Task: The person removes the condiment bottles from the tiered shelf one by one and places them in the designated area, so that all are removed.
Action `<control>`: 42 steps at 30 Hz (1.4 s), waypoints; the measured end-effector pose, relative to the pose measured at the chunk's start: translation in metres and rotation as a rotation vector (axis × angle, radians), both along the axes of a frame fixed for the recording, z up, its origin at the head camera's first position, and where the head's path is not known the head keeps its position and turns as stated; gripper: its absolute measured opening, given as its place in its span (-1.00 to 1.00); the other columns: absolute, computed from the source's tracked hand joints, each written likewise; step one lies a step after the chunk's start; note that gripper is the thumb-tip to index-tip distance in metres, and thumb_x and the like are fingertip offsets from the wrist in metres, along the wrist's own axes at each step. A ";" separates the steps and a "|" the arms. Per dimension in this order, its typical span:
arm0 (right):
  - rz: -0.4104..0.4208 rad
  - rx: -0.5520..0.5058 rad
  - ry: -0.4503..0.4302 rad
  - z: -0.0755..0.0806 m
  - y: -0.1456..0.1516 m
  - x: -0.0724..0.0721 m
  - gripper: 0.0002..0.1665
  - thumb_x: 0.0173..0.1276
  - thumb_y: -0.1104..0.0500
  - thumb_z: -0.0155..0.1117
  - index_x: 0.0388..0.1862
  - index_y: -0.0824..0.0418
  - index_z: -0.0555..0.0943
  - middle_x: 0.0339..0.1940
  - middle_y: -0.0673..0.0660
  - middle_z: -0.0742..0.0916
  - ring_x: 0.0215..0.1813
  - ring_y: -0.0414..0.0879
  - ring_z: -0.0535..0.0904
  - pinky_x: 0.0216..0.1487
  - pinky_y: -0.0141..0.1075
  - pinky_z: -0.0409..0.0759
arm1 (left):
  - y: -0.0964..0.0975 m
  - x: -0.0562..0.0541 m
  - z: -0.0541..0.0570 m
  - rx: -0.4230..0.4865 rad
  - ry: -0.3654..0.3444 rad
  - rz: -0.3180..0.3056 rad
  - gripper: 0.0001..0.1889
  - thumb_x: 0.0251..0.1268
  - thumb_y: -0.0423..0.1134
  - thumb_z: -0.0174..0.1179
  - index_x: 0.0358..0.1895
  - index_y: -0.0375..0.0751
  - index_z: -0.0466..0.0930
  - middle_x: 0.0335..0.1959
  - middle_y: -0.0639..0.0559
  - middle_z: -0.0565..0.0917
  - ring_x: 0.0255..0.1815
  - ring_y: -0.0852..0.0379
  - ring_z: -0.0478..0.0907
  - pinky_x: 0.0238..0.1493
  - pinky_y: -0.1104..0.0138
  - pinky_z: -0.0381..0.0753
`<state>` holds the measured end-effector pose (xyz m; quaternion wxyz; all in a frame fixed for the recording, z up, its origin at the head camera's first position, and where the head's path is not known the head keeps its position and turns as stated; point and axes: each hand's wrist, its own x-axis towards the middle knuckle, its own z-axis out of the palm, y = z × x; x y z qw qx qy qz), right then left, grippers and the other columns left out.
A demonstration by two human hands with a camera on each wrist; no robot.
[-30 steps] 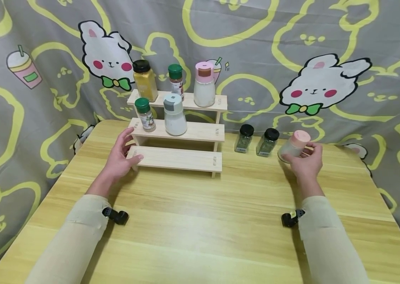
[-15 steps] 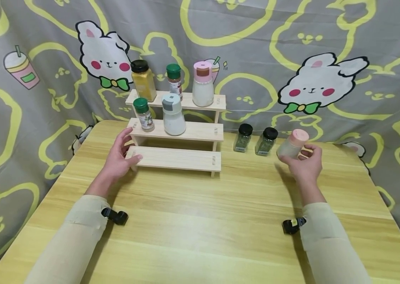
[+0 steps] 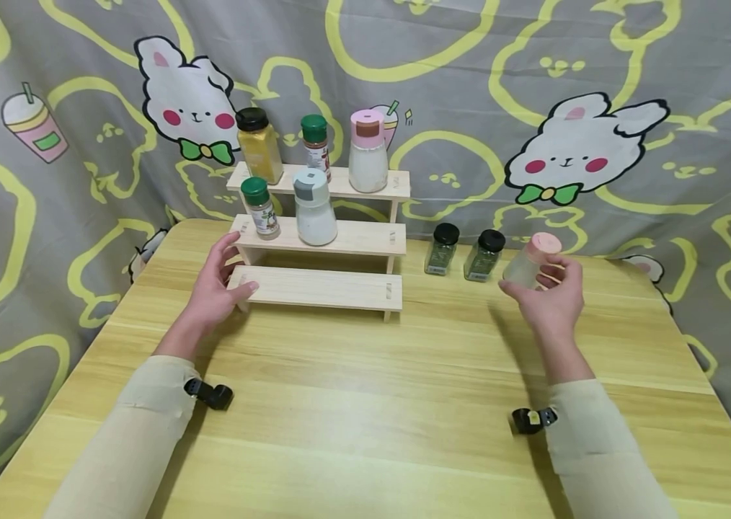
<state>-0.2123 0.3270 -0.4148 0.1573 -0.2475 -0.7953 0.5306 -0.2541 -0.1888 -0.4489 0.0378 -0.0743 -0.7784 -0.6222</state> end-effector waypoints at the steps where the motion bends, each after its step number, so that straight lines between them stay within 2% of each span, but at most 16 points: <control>1: 0.005 -0.001 0.008 0.002 -0.002 0.001 -0.04 -0.05 0.13 0.71 0.27 -0.12 0.33 0.15 -0.07 0.46 0.20 -0.08 0.41 0.18 -0.28 0.46 | 0.000 0.000 0.000 0.001 -0.001 -0.001 0.00 0.15 -0.70 0.23 0.56 0.22 0.11 0.45 -0.20 0.21 0.36 -0.26 0.26 0.35 -0.08 0.23; 7: 0.039 -0.024 0.074 0.016 -0.019 0.004 -0.06 -0.08 0.20 0.72 0.24 -0.06 0.36 0.13 -0.04 0.48 0.09 -0.19 0.44 0.23 -0.26 0.43 | -0.001 -0.001 -0.001 0.007 -0.012 -0.003 -0.02 0.17 -0.69 0.23 0.56 0.19 0.10 0.46 -0.20 0.20 0.37 -0.26 0.25 0.35 -0.07 0.24; 10: 0.066 -0.053 0.131 0.021 -0.030 0.004 -0.06 -0.11 0.27 0.72 0.22 -0.02 0.39 0.10 -0.03 0.49 0.06 -0.18 0.44 0.21 -0.23 0.42 | 0.000 0.000 0.001 0.014 -0.025 -0.011 -0.03 0.18 -0.69 0.22 0.58 0.13 0.08 0.47 -0.23 0.18 0.37 -0.29 0.24 0.33 -0.08 0.26; 14: 0.113 -0.053 0.185 0.026 -0.045 0.004 -0.07 -0.11 0.30 0.71 0.21 0.06 0.38 0.11 0.02 0.49 0.09 -0.12 0.44 0.19 -0.21 0.44 | 0.004 0.008 0.013 0.020 -0.033 -0.022 -0.06 0.17 -0.72 0.19 0.58 -0.03 0.06 0.46 -0.33 0.16 0.37 -0.34 0.23 0.32 -0.11 0.27; 19: 0.161 -0.040 0.176 0.030 -0.062 0.002 -0.07 -0.07 0.25 0.71 0.24 0.06 0.36 0.17 0.05 0.50 0.16 -0.08 0.46 0.24 -0.21 0.45 | 0.008 0.016 0.027 0.016 -0.029 -0.024 -0.09 0.16 -0.73 0.18 0.56 -0.13 0.07 0.43 -0.38 0.18 0.35 -0.36 0.25 0.32 -0.10 0.27; 25: 0.207 -0.074 0.217 0.033 -0.081 -0.005 -0.05 -0.06 0.34 0.68 0.28 0.19 0.34 0.13 0.08 0.49 0.15 -0.07 0.46 0.21 -0.18 0.47 | 0.008 0.017 0.029 0.014 -0.024 -0.022 -0.09 0.15 -0.73 0.19 0.56 -0.14 0.08 0.43 -0.37 0.18 0.35 -0.37 0.25 0.32 -0.10 0.27; 30: 0.230 -0.095 0.247 0.038 -0.097 -0.009 -0.08 -0.08 0.35 0.68 0.25 0.18 0.37 0.08 0.04 0.52 0.11 -0.10 0.47 0.17 -0.15 0.48 | 0.008 0.015 0.027 0.015 -0.013 -0.027 -0.09 0.15 -0.73 0.19 0.56 -0.15 0.07 0.43 -0.37 0.18 0.35 -0.37 0.25 0.34 -0.09 0.24; 39: 0.302 -0.111 0.305 0.040 -0.125 -0.017 -0.11 -0.08 0.35 0.68 0.21 0.22 0.39 0.12 0.21 0.51 0.17 0.10 0.47 0.20 -0.12 0.49 | 0.007 0.015 0.028 0.004 -0.014 -0.026 -0.09 0.16 -0.72 0.19 0.56 -0.14 0.07 0.44 -0.35 0.17 0.36 -0.36 0.23 0.36 -0.08 0.22; 42: 0.329 -0.125 0.331 0.041 -0.133 -0.022 -0.13 -0.09 0.37 0.67 0.18 0.22 0.40 0.11 0.22 0.51 0.16 0.10 0.48 0.21 -0.11 0.48 | 0.007 0.015 0.029 0.006 -0.016 -0.025 -0.09 0.17 -0.72 0.19 0.56 -0.13 0.07 0.44 -0.35 0.17 0.36 -0.35 0.24 0.35 -0.08 0.23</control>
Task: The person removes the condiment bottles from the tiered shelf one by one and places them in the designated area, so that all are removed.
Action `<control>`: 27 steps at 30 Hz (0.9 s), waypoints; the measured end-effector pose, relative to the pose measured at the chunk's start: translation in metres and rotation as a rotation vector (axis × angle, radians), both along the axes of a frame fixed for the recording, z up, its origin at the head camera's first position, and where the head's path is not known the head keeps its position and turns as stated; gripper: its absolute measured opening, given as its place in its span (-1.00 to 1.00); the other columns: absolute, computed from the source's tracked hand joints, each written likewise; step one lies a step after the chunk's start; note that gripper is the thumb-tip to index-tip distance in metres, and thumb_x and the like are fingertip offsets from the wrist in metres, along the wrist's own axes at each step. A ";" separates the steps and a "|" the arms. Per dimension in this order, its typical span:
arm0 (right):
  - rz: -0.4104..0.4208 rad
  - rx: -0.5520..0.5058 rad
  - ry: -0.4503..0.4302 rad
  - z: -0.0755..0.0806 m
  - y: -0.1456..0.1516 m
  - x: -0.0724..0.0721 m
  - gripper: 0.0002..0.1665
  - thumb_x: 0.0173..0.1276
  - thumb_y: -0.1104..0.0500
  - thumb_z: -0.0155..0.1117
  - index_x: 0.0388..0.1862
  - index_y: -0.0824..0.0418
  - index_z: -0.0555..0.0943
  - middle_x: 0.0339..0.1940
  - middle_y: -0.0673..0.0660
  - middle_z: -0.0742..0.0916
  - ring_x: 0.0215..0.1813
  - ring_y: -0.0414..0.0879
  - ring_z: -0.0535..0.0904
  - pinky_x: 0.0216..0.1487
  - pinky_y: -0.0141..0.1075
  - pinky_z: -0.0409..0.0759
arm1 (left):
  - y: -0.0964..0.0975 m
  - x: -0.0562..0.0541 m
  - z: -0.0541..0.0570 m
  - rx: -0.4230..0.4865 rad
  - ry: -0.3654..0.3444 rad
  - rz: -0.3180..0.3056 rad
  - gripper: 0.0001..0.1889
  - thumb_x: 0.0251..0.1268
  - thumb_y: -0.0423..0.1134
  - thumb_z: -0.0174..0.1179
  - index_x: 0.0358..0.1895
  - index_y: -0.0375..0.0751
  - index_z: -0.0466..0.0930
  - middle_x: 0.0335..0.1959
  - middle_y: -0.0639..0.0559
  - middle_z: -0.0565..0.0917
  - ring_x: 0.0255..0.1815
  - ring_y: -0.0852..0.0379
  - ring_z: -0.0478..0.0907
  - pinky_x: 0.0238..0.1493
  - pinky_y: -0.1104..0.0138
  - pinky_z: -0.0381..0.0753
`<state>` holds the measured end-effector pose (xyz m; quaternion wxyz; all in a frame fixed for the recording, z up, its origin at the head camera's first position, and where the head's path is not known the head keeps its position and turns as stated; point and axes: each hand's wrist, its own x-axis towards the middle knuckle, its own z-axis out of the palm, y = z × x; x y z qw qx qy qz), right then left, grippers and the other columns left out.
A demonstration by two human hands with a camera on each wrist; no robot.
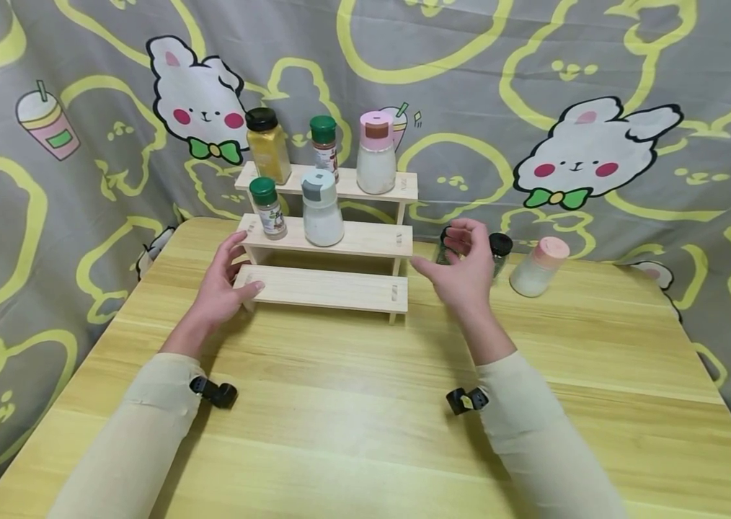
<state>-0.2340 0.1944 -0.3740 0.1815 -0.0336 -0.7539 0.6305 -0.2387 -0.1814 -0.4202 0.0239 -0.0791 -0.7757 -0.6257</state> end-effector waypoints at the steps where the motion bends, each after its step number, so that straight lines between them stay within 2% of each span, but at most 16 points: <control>1: 0.010 -0.004 0.004 0.000 -0.002 -0.001 -0.14 -0.09 0.38 0.67 0.17 0.21 0.40 0.11 0.21 0.51 0.15 0.08 0.48 0.21 -0.11 0.48 | 0.000 0.000 0.000 0.002 -0.001 0.001 -0.09 0.17 -0.72 0.19 0.56 -0.13 0.07 0.44 -0.35 0.17 0.36 -0.35 0.24 0.35 -0.08 0.24; 6: 0.050 -0.036 0.014 0.001 -0.014 -0.006 -0.13 -0.13 0.43 0.67 0.16 0.15 0.43 0.06 0.09 0.53 0.10 -0.04 0.49 0.24 -0.09 0.47 | 0.000 0.000 0.000 0.002 -0.007 0.004 -0.09 0.17 -0.71 0.19 0.56 -0.11 0.08 0.45 -0.35 0.17 0.36 -0.34 0.24 0.35 -0.07 0.24; 10: 0.088 -0.051 0.025 0.002 -0.023 -0.009 -0.10 -0.12 0.43 0.67 0.20 0.22 0.41 0.03 0.07 0.54 0.10 -0.04 0.49 0.25 -0.09 0.46 | 0.000 0.000 0.001 0.003 -0.006 0.004 -0.10 0.17 -0.71 0.19 0.56 -0.12 0.08 0.44 -0.36 0.17 0.37 -0.35 0.23 0.35 -0.08 0.22; 18: 0.156 -0.069 0.062 0.000 -0.044 -0.019 -0.15 -0.11 0.41 0.65 0.17 0.28 0.41 0.09 0.26 0.52 0.15 0.16 0.47 0.22 -0.06 0.48 | -0.001 -0.001 0.000 -0.006 -0.006 0.006 -0.10 0.17 -0.71 0.19 0.56 -0.12 0.08 0.44 -0.36 0.17 0.36 -0.36 0.23 0.35 -0.09 0.23; 21: 0.170 -0.076 0.064 0.001 -0.053 -0.024 -0.16 -0.11 0.41 0.66 0.15 0.30 0.41 0.10 0.29 0.52 0.16 0.17 0.48 0.22 -0.09 0.49 | -0.003 -0.007 -0.010 0.003 0.002 0.010 -0.08 0.17 -0.71 0.20 0.57 -0.06 0.08 0.45 -0.32 0.17 0.37 -0.35 0.23 0.36 -0.09 0.21; 25: 0.191 -0.089 0.065 0.002 -0.064 -0.028 -0.18 -0.12 0.41 0.66 0.12 0.27 0.42 0.06 0.21 0.53 0.16 0.17 0.50 0.23 -0.10 0.48 | -0.008 -0.016 -0.025 0.006 0.018 0.017 -0.04 0.17 -0.70 0.22 0.57 0.06 0.09 0.46 -0.25 0.20 0.36 -0.31 0.25 0.37 -0.07 0.20; 27: 0.199 -0.094 0.067 0.002 -0.069 -0.031 -0.19 -0.13 0.42 0.66 0.11 0.27 0.43 0.04 0.18 0.54 0.16 0.17 0.50 0.23 -0.10 0.49 | -0.009 -0.017 -0.029 -0.002 0.022 0.020 -0.04 0.17 -0.68 0.23 0.57 0.12 0.10 0.45 -0.22 0.21 0.36 -0.27 0.26 0.36 -0.06 0.22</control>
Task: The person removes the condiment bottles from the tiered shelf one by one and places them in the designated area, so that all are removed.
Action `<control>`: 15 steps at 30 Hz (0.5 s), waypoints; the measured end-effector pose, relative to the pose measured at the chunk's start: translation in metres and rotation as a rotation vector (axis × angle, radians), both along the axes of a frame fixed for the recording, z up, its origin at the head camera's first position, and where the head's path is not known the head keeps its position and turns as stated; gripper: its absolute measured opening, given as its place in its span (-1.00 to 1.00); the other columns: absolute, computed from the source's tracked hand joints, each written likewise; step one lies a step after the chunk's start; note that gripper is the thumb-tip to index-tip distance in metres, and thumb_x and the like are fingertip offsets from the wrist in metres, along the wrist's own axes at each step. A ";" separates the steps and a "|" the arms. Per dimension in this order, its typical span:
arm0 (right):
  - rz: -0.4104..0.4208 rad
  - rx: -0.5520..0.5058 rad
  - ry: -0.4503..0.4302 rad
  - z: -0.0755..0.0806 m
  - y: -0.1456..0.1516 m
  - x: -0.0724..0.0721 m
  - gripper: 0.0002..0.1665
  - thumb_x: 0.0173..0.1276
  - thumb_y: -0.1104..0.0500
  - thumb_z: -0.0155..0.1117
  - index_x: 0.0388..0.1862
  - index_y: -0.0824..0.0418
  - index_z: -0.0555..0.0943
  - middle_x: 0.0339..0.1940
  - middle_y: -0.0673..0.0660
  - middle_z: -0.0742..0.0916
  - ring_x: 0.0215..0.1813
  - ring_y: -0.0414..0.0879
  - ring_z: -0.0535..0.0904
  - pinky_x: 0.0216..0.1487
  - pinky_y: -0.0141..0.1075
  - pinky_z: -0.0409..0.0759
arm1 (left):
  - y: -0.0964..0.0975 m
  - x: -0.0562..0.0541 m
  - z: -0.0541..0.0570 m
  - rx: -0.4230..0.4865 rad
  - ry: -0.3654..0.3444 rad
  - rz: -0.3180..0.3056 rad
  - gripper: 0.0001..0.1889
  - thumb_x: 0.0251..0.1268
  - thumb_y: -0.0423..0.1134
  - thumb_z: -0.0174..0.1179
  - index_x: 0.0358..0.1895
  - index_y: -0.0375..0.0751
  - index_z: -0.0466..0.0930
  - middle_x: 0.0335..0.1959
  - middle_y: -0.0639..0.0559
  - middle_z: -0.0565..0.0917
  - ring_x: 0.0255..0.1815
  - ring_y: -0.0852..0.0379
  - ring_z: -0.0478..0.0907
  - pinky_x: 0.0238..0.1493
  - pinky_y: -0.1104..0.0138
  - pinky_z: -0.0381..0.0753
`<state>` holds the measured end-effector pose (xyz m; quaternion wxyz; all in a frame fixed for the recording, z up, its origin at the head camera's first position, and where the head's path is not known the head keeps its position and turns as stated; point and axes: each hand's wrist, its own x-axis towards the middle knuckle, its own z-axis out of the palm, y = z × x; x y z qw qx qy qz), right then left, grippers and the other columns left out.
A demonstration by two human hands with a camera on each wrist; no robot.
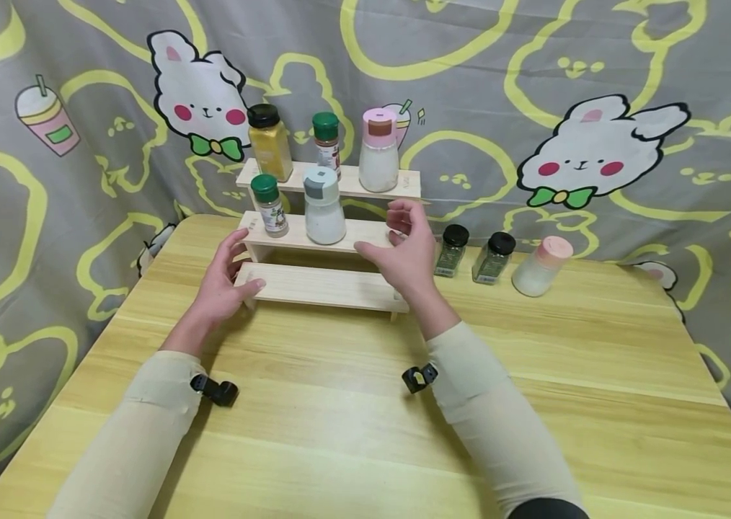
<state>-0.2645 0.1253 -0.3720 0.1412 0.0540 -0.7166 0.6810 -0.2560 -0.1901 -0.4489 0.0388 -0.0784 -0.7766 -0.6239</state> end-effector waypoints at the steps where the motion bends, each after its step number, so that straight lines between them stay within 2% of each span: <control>1: 0.003 -0.002 -0.001 0.000 -0.002 -0.001 -0.19 -0.13 0.43 0.66 0.11 0.27 0.43 0.03 0.18 0.54 0.16 0.18 0.50 0.23 -0.10 0.48 | 0.000 0.000 -0.001 -0.001 0.001 0.000 -0.03 0.17 -0.68 0.24 0.57 0.14 0.10 0.45 -0.21 0.21 0.36 -0.27 0.27 0.36 -0.06 0.23; 6: 0.012 0.011 -0.016 0.001 -0.013 -0.005 -0.18 -0.13 0.41 0.67 0.12 0.20 0.45 0.05 0.16 0.54 0.17 0.16 0.50 0.23 -0.14 0.49 | 0.000 0.000 -0.001 -0.005 0.004 0.007 -0.03 0.16 -0.68 0.25 0.56 0.17 0.12 0.45 -0.19 0.21 0.36 -0.25 0.28 0.35 -0.05 0.26; 11: 0.022 0.026 -0.012 0.002 -0.020 -0.009 -0.17 -0.11 0.38 0.67 0.14 0.18 0.45 0.06 0.16 0.55 0.14 0.04 0.51 0.23 -0.16 0.48 | -0.001 0.000 0.000 -0.001 -0.002 0.002 -0.03 0.16 -0.69 0.24 0.56 0.14 0.11 0.46 -0.20 0.20 0.36 -0.26 0.27 0.35 -0.05 0.25; 14: 0.022 0.033 0.000 0.002 -0.025 -0.011 -0.17 -0.12 0.38 0.68 0.14 0.21 0.45 0.06 0.15 0.56 0.11 -0.02 0.52 0.22 -0.16 0.49 | 0.003 0.006 0.012 0.003 -0.014 -0.011 -0.05 0.16 -0.70 0.22 0.57 0.01 0.09 0.45 -0.27 0.19 0.37 -0.31 0.25 0.35 -0.07 0.25; 15: 0.022 0.035 0.001 0.002 -0.027 -0.012 -0.16 -0.12 0.38 0.68 0.16 0.23 0.44 0.06 0.15 0.56 0.12 -0.02 0.52 0.22 -0.15 0.49 | 0.003 0.006 0.012 0.004 -0.014 -0.011 -0.05 0.16 -0.70 0.22 0.57 0.02 0.09 0.45 -0.27 0.19 0.37 -0.31 0.25 0.35 -0.07 0.25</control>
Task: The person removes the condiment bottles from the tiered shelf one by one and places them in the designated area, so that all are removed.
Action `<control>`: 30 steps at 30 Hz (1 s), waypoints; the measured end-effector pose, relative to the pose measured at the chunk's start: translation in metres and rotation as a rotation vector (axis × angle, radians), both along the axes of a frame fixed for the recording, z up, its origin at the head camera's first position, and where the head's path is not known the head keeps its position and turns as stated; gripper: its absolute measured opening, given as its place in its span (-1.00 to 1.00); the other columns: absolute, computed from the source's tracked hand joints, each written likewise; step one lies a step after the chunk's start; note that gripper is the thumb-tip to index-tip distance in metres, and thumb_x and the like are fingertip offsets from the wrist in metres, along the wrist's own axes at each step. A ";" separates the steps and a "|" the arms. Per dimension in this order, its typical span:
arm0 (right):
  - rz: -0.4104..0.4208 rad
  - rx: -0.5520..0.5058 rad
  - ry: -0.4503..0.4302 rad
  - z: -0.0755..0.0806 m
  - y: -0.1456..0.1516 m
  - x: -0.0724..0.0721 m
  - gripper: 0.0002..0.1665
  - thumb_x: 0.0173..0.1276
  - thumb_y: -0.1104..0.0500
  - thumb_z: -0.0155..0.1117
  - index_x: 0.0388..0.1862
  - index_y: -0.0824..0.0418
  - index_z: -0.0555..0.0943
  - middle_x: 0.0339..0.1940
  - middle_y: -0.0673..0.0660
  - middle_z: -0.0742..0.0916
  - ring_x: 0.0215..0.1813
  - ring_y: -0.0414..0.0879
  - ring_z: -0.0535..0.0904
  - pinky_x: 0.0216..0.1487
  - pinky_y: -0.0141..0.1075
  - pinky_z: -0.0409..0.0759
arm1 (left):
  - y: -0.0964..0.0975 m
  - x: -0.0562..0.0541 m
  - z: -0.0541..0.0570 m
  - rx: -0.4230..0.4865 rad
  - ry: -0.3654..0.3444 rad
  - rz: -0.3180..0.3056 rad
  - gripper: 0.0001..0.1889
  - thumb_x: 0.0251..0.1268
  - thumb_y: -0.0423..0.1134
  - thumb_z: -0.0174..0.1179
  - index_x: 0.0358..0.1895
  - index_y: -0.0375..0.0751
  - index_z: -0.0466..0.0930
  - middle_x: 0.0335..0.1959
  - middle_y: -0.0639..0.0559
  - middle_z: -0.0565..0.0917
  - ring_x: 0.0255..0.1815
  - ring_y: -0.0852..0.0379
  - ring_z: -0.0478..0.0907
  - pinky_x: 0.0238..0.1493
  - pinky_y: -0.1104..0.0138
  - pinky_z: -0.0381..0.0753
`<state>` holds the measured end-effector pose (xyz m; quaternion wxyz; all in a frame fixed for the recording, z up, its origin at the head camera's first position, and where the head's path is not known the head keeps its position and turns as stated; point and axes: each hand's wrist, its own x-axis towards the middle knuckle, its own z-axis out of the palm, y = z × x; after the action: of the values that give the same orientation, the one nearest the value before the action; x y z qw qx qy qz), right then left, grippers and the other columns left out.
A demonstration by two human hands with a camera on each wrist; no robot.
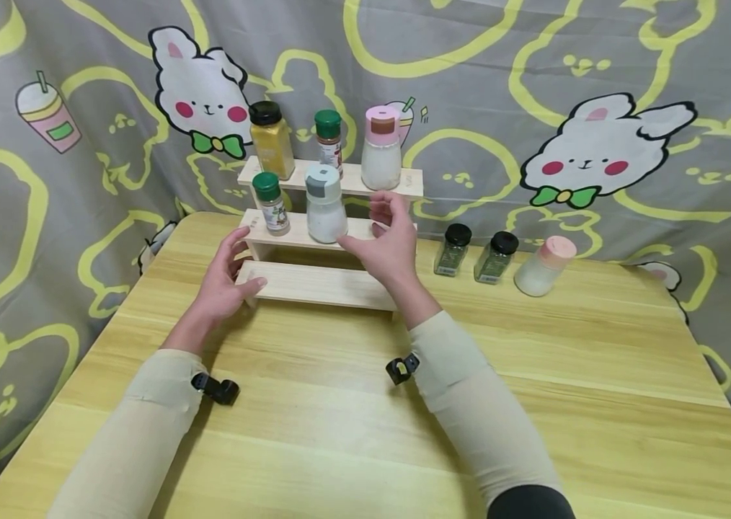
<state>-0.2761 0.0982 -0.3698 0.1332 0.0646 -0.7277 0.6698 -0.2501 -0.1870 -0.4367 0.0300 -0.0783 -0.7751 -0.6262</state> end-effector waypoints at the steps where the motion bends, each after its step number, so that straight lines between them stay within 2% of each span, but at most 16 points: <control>1: 0.002 0.001 0.002 0.001 -0.002 -0.001 -0.15 -0.12 0.38 0.68 0.16 0.25 0.44 0.06 0.15 0.56 0.12 -0.03 0.52 0.22 -0.15 0.49 | 0.000 0.000 0.000 -0.002 0.000 0.001 -0.05 0.16 -0.70 0.22 0.57 0.04 0.10 0.45 -0.27 0.19 0.37 -0.30 0.26 0.35 -0.06 0.24; 3: 0.005 0.004 0.005 0.001 -0.005 -0.002 -0.14 -0.11 0.37 0.68 0.18 0.28 0.43 0.07 0.14 0.55 0.12 -0.03 0.51 0.22 -0.14 0.49 | 0.000 -0.001 0.000 -0.014 0.005 0.005 -0.05 0.16 -0.69 0.22 0.57 0.08 0.10 0.45 -0.26 0.20 0.36 -0.29 0.27 0.35 -0.06 0.25; 6: 0.006 0.005 0.002 0.001 -0.010 -0.005 -0.13 -0.10 0.36 0.68 0.20 0.30 0.42 0.07 0.13 0.55 0.12 -0.03 0.51 0.22 -0.15 0.49 | -0.003 -0.009 -0.012 -0.020 0.020 0.012 -0.03 0.16 -0.68 0.24 0.55 0.20 0.13 0.45 -0.18 0.22 0.35 -0.24 0.28 0.35 -0.05 0.25; 16: 0.001 0.031 -0.019 -0.002 -0.027 -0.012 -0.16 -0.09 0.32 0.70 0.17 0.12 0.46 0.10 0.15 0.57 0.15 -0.01 0.49 0.19 -0.19 0.49 | -0.004 -0.008 -0.014 -0.015 0.018 0.019 -0.01 0.13 -0.70 0.25 0.55 0.19 0.13 0.45 -0.18 0.22 0.35 -0.26 0.29 0.34 -0.05 0.27; 22: -0.013 0.062 -0.022 -0.003 -0.036 -0.015 -0.15 -0.09 0.31 0.70 0.18 0.11 0.45 0.06 0.08 0.59 0.11 -0.10 0.50 0.17 -0.21 0.51 | -0.004 -0.007 -0.014 -0.010 0.015 0.022 -0.02 0.12 -0.70 0.26 0.54 0.19 0.15 0.45 -0.16 0.23 0.35 -0.23 0.29 0.34 -0.03 0.27; 30: -0.042 0.061 -0.014 -0.005 -0.045 -0.020 -0.15 -0.11 0.31 0.70 0.17 0.11 0.46 0.03 0.08 0.60 0.05 -0.09 0.52 0.09 -0.26 0.52 | -0.004 -0.008 -0.013 -0.011 0.021 0.017 -0.01 0.12 -0.70 0.25 0.54 0.21 0.14 0.44 -0.19 0.23 0.34 -0.24 0.30 0.33 -0.04 0.29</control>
<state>-0.2957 0.0537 -0.3748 0.1401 0.0484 -0.7500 0.6447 -0.2577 -0.1911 -0.4499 0.0430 -0.0782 -0.7789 -0.6207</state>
